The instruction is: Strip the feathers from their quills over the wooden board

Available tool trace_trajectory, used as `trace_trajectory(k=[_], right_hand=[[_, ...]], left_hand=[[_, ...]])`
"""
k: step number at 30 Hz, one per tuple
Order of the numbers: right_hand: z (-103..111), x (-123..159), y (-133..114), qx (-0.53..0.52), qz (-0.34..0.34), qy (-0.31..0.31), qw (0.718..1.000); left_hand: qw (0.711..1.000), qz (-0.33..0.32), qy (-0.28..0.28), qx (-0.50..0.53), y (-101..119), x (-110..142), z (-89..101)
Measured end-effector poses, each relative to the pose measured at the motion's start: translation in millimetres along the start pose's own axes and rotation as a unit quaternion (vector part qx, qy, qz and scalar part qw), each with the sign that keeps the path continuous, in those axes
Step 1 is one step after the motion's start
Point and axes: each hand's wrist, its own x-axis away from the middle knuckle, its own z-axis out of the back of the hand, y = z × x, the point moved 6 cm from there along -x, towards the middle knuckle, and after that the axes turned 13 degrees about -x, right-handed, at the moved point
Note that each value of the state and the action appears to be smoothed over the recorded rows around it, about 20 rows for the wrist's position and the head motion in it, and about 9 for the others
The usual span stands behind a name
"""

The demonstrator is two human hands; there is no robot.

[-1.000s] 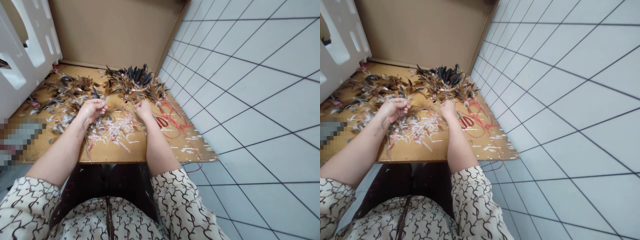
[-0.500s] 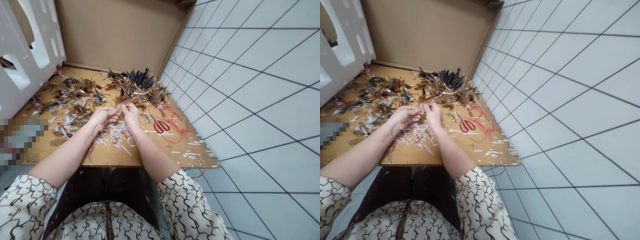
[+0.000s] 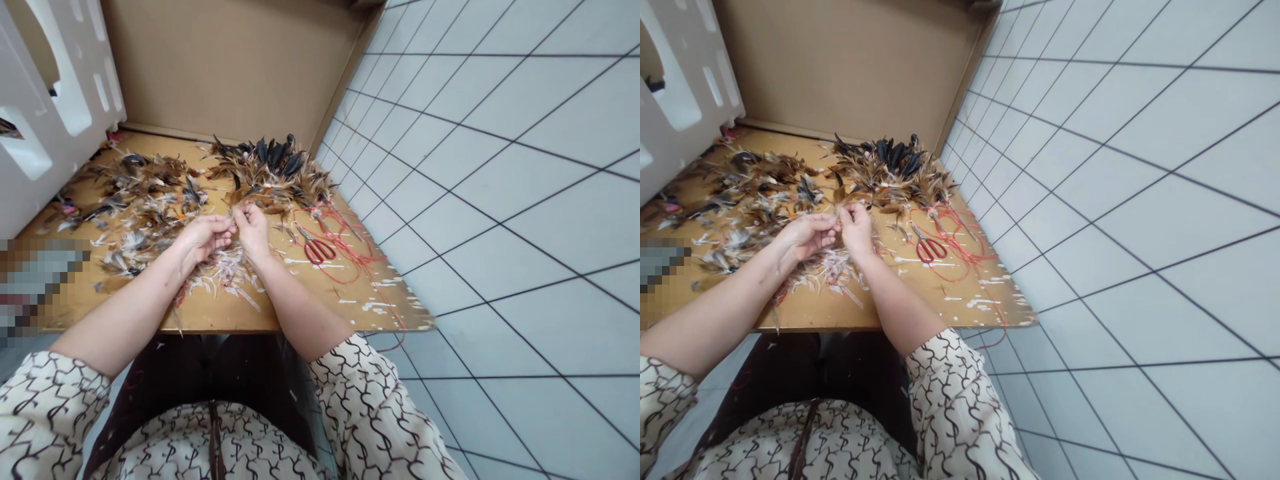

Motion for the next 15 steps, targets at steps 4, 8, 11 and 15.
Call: trace_trajectory(k=[4, 8, 11, 15], right_hand=[[-4, 2, 2, 0.006, -0.016, -0.011, 1.000], [1, -6, -5, 0.042, -0.033, -0.005, 0.999], [25, -21, -24, 0.184, -0.026, 0.007, 0.983], [73, -36, -50, 0.464, -0.050, 0.058, 0.883]], left_hand=[[0.999, -0.019, -0.003, -0.038, 0, -2, 2.2], [0.995, -0.054, -0.009, -0.079, 3, -5, 6.1], [0.996, -0.060, 0.015, -0.069, 7, -6, 14.5], [0.996, -0.058, 0.050, -0.042, 13, -5, 25.7]])
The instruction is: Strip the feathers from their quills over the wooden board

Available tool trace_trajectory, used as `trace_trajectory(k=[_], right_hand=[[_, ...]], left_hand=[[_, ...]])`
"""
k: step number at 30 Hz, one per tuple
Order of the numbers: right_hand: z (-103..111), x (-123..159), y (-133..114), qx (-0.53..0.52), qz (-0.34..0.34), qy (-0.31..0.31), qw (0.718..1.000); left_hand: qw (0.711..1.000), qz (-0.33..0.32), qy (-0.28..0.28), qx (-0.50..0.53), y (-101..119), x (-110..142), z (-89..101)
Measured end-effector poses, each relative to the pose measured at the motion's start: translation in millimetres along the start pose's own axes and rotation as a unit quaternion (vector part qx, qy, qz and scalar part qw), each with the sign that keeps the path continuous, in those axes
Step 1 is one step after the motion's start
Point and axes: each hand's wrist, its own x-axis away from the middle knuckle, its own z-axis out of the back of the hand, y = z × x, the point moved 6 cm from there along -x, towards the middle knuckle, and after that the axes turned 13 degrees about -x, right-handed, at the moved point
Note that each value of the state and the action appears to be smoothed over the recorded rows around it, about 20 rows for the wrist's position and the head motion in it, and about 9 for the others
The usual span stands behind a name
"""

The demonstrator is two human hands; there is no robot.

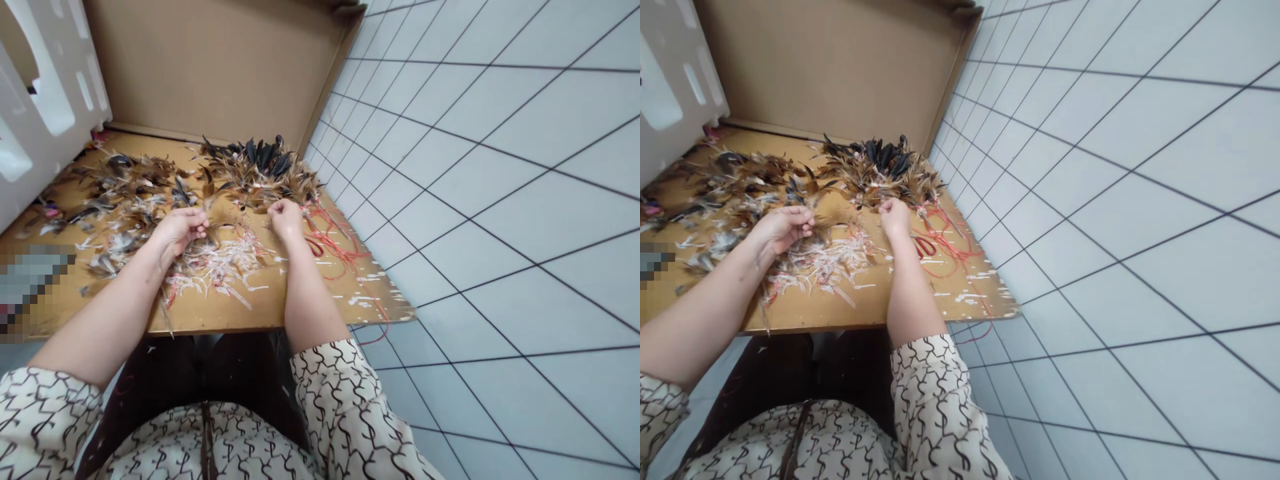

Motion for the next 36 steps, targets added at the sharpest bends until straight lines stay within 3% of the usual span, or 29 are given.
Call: trace_trajectory(k=[4, 8, 12, 15, 21, 36], right_hand=[[11, -3, 22, 0.219, -0.094, -0.042, 0.970], [7, 0, 22, 0.301, -0.095, -0.059, 0.947], [3, 3, 5, 0.263, -0.014, -0.047, 0.964], [-13, 14, -15, 0.170, 0.090, -0.086, 0.978], [-59, 53, -45, 0.073, 0.258, -0.225, 0.937], [-64, 59, -48, 0.111, 0.276, -0.202, 0.933]], left_hand=[[1.000, 0.011, 0.016, 0.007, 2, 1, 4.4], [1.000, 0.010, 0.023, 0.003, 4, 2, 5.0], [0.999, -0.001, 0.035, -0.008, 3, 1, 6.1], [0.998, -0.024, 0.042, -0.028, 3, 1, 6.0], [0.994, -0.071, 0.035, -0.073, 4, -1, 2.1], [0.981, -0.090, 0.013, -0.172, 4, 4, -8.8]])
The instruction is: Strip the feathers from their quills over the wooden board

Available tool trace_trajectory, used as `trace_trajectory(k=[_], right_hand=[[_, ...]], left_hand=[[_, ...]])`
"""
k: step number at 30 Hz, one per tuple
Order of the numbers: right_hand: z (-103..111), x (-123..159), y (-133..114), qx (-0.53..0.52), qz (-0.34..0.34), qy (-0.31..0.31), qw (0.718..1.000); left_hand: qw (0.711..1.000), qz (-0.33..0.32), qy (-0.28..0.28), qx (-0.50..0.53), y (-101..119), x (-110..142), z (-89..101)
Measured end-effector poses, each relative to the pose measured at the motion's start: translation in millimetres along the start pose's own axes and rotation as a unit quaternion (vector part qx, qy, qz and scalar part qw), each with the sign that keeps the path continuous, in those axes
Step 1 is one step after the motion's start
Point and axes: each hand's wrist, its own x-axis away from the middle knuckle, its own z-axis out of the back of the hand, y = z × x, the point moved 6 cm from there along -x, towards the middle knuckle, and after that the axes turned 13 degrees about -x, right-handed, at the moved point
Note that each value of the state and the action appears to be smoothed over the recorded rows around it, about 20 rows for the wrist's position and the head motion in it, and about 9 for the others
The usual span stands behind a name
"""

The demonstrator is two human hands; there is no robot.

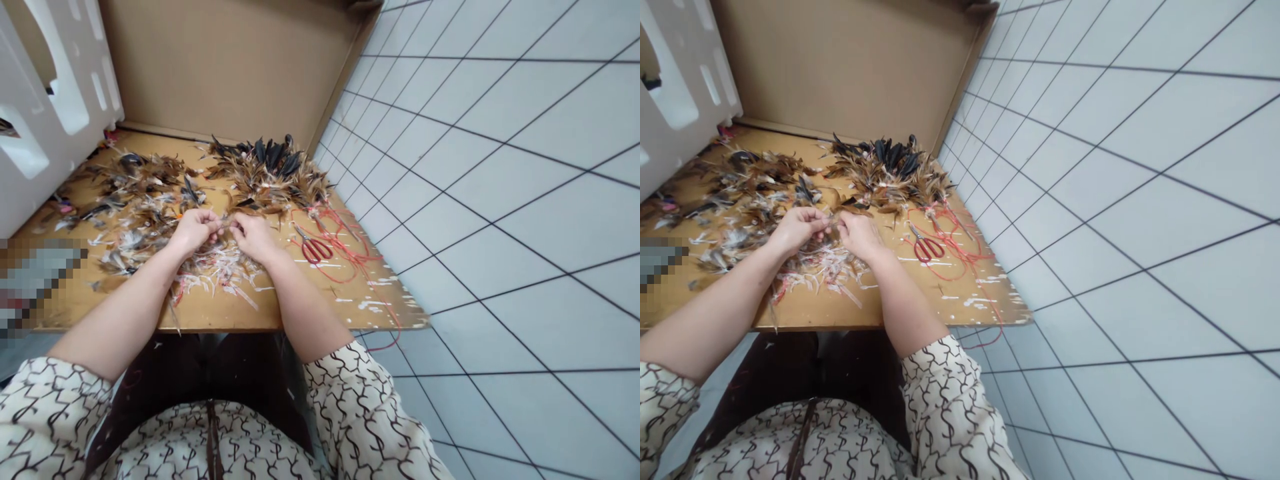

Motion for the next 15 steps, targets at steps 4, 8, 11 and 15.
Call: trace_trajectory(k=[4, 8, 11, 15], right_hand=[[0, 0, 0, -0.003, -0.004, 0.003, 1.000], [1, -1, 0, -0.030, 0.000, 0.006, 1.000], [5, -2, 4, -0.046, -0.004, 0.037, 0.998], [15, -3, 23, -0.081, -0.065, 0.125, 0.987]], left_hand=[[0.999, -0.011, 0.000, -0.039, -3, -3, 1.2], [0.997, -0.022, -0.009, -0.067, -7, -6, 1.2], [0.999, 0.001, -0.019, -0.039, -10, -6, 1.4], [0.998, 0.032, -0.030, 0.049, -8, -5, 2.9]])
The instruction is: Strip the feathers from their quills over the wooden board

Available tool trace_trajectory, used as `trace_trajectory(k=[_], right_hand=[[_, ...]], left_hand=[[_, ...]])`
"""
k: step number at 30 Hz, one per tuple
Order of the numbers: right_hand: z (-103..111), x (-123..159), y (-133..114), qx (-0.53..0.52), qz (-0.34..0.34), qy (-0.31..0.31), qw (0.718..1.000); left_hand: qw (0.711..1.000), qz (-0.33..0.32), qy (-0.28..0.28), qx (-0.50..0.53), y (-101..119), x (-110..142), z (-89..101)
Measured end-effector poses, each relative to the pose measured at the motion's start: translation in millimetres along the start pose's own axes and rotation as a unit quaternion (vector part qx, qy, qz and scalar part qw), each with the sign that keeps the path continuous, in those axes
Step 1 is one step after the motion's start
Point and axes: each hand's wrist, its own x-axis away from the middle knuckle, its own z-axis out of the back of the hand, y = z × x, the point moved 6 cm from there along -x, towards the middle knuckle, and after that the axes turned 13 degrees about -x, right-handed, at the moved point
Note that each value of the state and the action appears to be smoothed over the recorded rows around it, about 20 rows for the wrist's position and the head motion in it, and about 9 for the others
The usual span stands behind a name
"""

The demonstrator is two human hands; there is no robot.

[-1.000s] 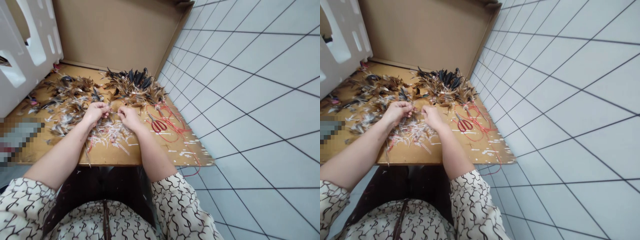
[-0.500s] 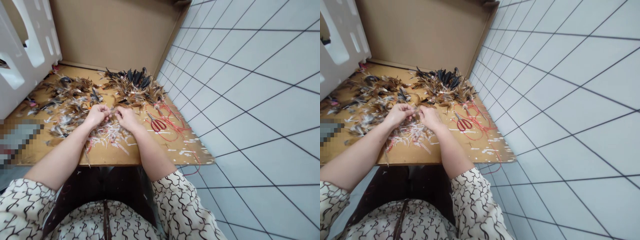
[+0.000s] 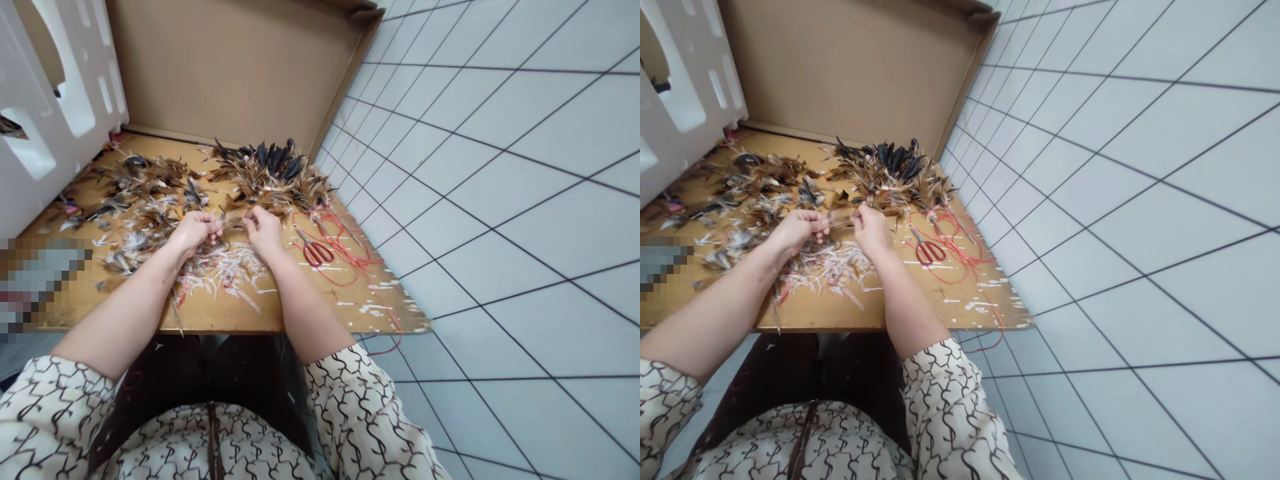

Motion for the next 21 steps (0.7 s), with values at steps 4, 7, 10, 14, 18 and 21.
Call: trace_trajectory(k=[4, 7, 10, 14, 18, 21], right_hand=[[2, -3, 21, -0.067, -0.094, 0.049, 0.992], [-9, -2, 22, -0.179, -0.131, 0.001, 0.975], [-23, 2, 8, -0.309, -0.122, -0.071, 0.941], [-29, 6, -4, -0.394, -0.102, -0.103, 0.908], [-29, 7, -2, -0.416, -0.106, -0.085, 0.899], [-30, 8, 4, -0.419, -0.128, -0.078, 0.895]], left_hand=[[0.996, 0.028, 0.008, 0.089, 1, 0, 3.2], [0.992, 0.039, 0.006, 0.124, 1, 0, 3.0], [0.991, 0.039, -0.008, 0.124, 1, 1, 0.0], [0.993, 0.038, -0.036, 0.104, 2, 4, -5.7], [0.993, 0.039, -0.055, 0.093, 3, 7, -9.3], [0.993, 0.044, -0.068, 0.085, 3, 8, -11.3]])
